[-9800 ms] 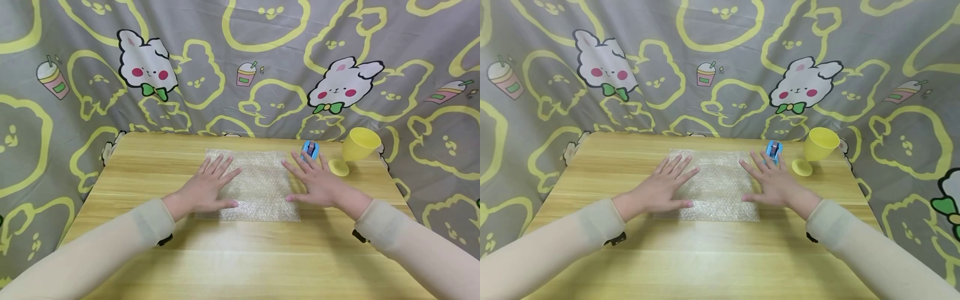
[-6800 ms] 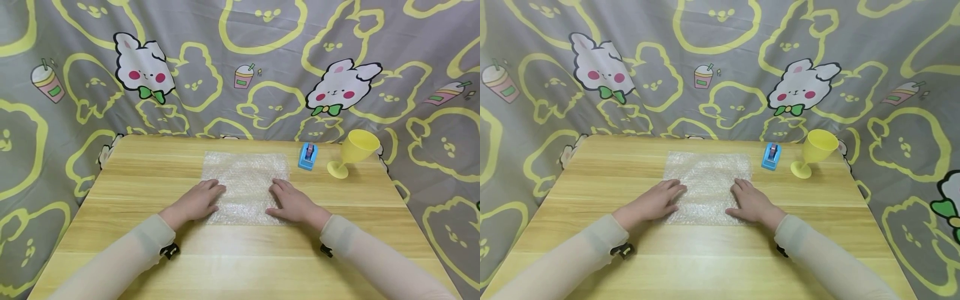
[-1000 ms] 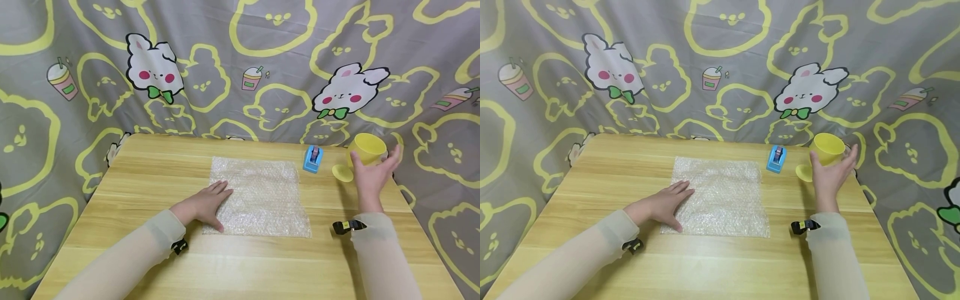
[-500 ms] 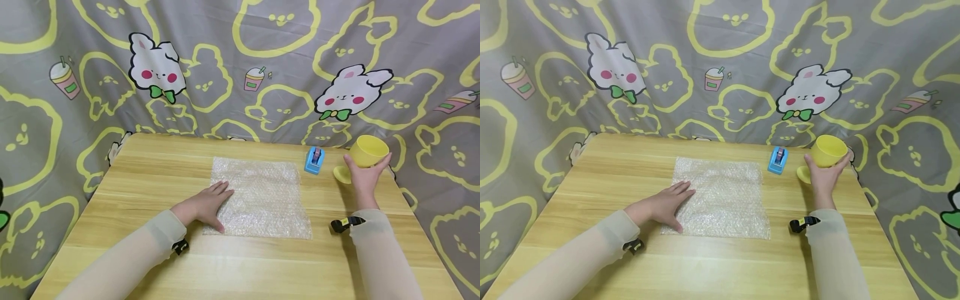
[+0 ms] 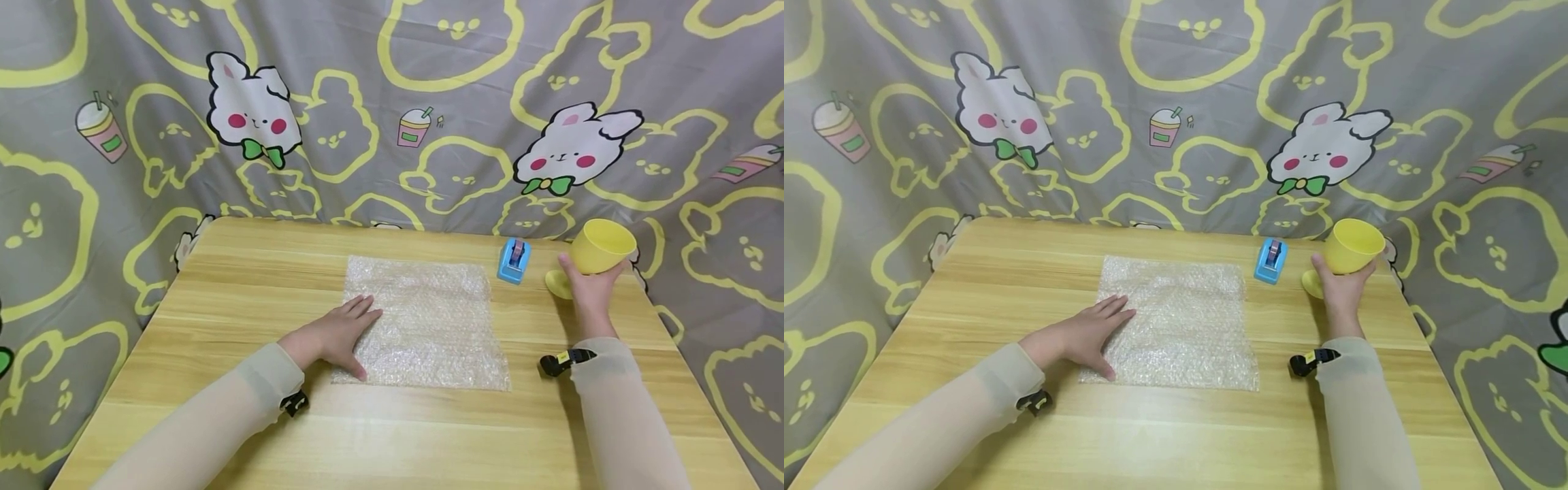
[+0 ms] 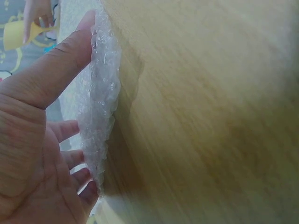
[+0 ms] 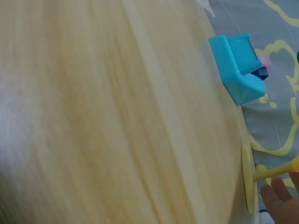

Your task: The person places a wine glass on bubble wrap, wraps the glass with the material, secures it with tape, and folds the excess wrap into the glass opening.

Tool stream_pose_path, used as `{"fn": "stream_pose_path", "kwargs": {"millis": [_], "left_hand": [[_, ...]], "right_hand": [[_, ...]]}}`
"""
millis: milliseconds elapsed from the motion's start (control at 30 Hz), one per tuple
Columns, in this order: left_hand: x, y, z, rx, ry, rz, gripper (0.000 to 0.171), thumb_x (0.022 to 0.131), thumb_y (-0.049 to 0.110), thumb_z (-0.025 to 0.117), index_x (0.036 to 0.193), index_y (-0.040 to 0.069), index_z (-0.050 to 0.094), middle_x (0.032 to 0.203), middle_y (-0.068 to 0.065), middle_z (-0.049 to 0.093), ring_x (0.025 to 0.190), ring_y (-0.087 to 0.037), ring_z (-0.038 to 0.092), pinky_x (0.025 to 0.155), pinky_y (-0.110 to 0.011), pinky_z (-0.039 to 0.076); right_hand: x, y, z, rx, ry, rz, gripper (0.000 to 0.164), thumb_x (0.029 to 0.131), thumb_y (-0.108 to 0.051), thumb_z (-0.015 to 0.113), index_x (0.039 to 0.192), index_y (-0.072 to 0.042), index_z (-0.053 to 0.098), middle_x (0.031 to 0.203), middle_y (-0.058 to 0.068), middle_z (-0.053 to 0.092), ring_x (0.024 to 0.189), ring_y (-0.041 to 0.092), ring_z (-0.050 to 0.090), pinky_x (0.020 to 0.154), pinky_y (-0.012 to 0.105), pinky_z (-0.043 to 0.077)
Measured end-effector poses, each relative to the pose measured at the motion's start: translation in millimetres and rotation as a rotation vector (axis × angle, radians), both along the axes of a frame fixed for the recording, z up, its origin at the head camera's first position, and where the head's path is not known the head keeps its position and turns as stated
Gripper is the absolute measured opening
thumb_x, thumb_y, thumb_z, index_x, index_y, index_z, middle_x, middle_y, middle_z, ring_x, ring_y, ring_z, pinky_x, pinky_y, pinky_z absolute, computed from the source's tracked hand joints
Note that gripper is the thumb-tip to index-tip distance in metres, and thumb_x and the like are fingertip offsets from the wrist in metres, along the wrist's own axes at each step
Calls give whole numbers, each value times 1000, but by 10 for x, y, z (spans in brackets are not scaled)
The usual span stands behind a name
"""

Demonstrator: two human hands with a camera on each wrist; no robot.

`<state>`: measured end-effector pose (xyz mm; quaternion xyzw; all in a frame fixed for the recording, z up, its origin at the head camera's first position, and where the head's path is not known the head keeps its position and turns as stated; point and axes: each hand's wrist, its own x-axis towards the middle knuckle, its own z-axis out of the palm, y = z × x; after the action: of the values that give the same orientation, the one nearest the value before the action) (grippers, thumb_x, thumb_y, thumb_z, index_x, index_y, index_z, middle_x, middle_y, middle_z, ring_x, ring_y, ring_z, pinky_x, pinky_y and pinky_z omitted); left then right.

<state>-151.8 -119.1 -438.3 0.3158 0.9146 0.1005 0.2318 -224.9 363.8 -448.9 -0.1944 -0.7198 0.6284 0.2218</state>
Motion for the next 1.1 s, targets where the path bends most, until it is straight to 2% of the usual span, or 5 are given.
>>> {"fn": "stream_pose_path", "kwargs": {"millis": [133,400,733,933,1100], "left_hand": [[5,-4,4,3,-4,5,126,66,60,86,160,9,20,166,-18,3,153,-35,2,122,-51,14],[2,-4,10,1,1,3,125,66,59,86,160,9,20,166,-19,4,152,-36,3,122,-52,15],[12,12,15,4,-14,-4,125,68,58,86,160,9,18,166,-19,2,152,-36,1,122,-51,12],[11,0,15,14,-11,6,125,67,58,87,160,8,19,166,-19,3,152,-36,2,122,-51,13],[11,-4,24,21,-14,1,125,67,57,87,160,8,19,166,-19,3,152,-37,2,122,-51,12]], "right_hand": [[-1,-6,4,-2,-53,11,97,86,-27,80,153,-24,10,141,-3,35,135,14,33,115,18,20],[7,8,-19,-11,-65,38,87,89,-23,77,150,-23,15,139,-5,35,135,16,34,116,21,23],[55,55,-45,147,-103,54,83,91,-17,74,150,-18,16,139,-1,36,135,18,37,115,29,32],[88,91,-25,226,-114,77,80,90,-12,73,148,-16,18,129,-7,38,121,14,47,99,25,49],[147,92,36,281,-111,128,75,90,-4,71,144,-14,21,118,-11,39,103,4,50,79,11,50]]}}
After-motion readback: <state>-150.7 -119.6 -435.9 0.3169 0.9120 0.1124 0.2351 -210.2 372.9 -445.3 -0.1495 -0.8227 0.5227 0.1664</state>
